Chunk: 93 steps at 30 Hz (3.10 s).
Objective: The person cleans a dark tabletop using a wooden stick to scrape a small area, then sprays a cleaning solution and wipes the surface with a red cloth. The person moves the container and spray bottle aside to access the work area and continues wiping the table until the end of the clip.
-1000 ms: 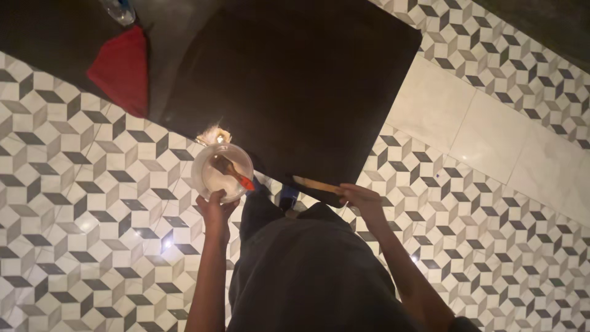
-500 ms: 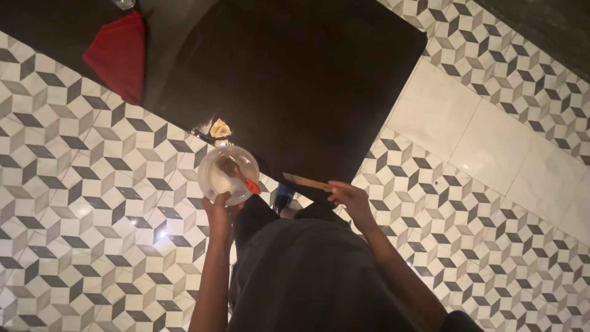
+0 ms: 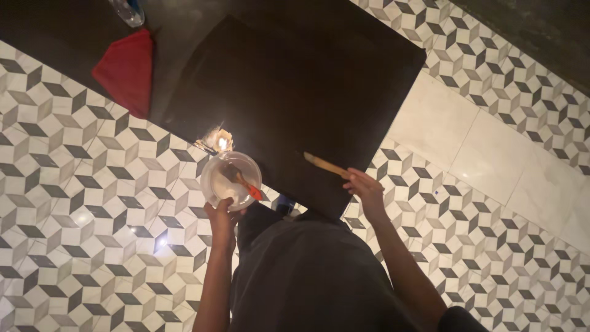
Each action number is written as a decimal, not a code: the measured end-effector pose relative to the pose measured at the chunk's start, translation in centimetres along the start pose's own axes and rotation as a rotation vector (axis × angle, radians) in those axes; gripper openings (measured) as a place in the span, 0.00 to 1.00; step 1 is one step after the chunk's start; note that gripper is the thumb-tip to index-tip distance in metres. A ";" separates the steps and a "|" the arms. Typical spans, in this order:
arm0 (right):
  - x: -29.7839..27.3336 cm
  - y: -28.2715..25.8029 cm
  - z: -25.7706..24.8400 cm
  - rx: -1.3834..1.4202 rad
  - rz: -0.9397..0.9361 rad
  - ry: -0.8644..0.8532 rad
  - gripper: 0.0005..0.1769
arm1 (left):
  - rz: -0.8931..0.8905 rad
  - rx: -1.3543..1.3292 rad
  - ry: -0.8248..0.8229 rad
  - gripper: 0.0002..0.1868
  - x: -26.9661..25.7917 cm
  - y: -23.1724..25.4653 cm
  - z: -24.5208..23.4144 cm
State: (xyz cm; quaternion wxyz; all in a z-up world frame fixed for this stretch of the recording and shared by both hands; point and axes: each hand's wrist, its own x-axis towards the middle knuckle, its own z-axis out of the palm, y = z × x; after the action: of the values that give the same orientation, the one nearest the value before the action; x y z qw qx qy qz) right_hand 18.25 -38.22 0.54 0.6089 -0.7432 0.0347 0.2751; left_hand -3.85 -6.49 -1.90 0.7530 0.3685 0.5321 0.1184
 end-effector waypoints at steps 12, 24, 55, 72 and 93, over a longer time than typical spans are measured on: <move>6.6 -1.1 -2.3 -0.015 -0.063 0.087 0.28 | -0.049 -0.007 0.041 0.37 0.3 1.0 0.4; 12.9 -4.1 -5.1 0.084 -0.042 0.160 0.26 | -0.058 0.010 0.058 0.37 0.1 0.4 -0.1; 7.5 -2.1 -4.9 0.056 0.040 -0.032 0.25 | -0.108 0.043 0.033 0.35 -1.0 -0.3 1.1; 0.6 1.8 -1.6 0.010 0.061 -0.170 0.27 | -0.095 0.040 0.006 0.38 -0.8 -0.4 -0.5; -4.4 3.0 -0.6 -0.130 0.114 -0.203 0.22 | -0.053 0.037 -0.082 0.35 -1.4 -1.2 -0.6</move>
State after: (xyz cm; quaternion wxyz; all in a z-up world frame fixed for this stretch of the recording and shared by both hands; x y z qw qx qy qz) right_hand 13.62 -40.77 -0.09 0.5435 -0.7460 -0.0029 0.3848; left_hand -5.26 -7.87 -1.79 0.7701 0.3725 0.5126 0.0737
